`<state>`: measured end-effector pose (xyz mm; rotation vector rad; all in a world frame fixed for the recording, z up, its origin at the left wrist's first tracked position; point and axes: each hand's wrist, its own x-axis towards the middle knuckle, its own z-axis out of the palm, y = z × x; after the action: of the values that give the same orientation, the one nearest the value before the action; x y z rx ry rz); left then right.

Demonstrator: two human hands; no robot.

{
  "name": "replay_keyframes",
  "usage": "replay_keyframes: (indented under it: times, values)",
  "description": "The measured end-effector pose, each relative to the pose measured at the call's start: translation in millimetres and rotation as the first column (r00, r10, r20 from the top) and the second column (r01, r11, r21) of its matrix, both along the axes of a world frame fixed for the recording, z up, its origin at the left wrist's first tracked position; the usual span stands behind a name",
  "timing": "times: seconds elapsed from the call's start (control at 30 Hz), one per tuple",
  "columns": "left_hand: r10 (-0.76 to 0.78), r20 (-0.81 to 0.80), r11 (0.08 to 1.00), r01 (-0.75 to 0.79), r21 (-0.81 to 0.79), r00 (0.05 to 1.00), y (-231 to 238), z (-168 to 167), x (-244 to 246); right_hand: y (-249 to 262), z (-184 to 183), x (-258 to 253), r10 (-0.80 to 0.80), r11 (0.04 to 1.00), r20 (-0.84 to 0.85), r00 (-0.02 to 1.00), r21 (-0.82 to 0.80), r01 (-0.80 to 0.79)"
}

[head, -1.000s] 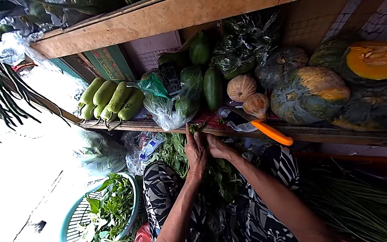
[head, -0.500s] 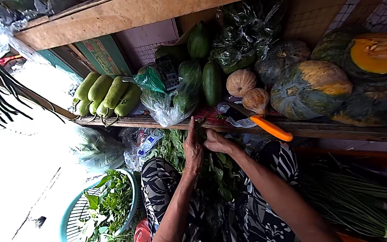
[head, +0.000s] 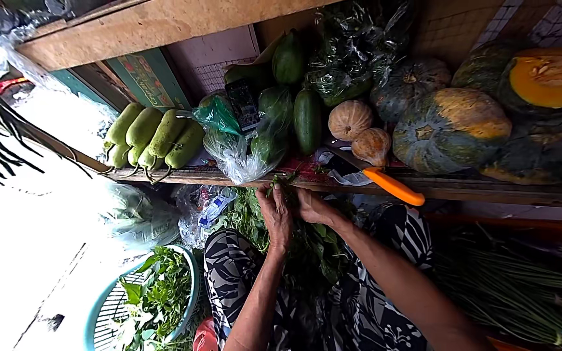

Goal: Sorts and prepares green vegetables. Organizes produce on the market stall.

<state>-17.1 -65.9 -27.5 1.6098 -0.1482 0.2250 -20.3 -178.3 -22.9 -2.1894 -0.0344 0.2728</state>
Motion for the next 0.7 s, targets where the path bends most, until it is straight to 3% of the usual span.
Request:
replay_keyframes:
  times: [0.27,0.5,0.6,0.7]
  values:
    - [0.070,-0.015,0.997,-0.069,0.041,0.997,-2.1,5.1,1.8,3.0,0.5,-0.6,0.002,0.999,0.007,1.000,-0.054,-0.001]
    - [0.041,-0.003,0.995,-0.041,-0.089,0.999,-1.5,2.5,4.1,7.5,6.2,-5.0,-0.016,0.994,-0.011,1.000,-0.108,0.014]
    - [0.113,-0.004,0.993,-0.113,0.033,0.994,-3.5,0.3,4.9,8.5,7.7,-5.6,-0.011,0.989,-0.032,0.999,-0.148,0.006]
    - [0.148,0.135,0.947,-0.180,0.267,0.980,-2.9,-6.9,2.9,9.0,6.8,-4.4,-0.010,0.987,-0.031,0.999,-0.163,0.004]
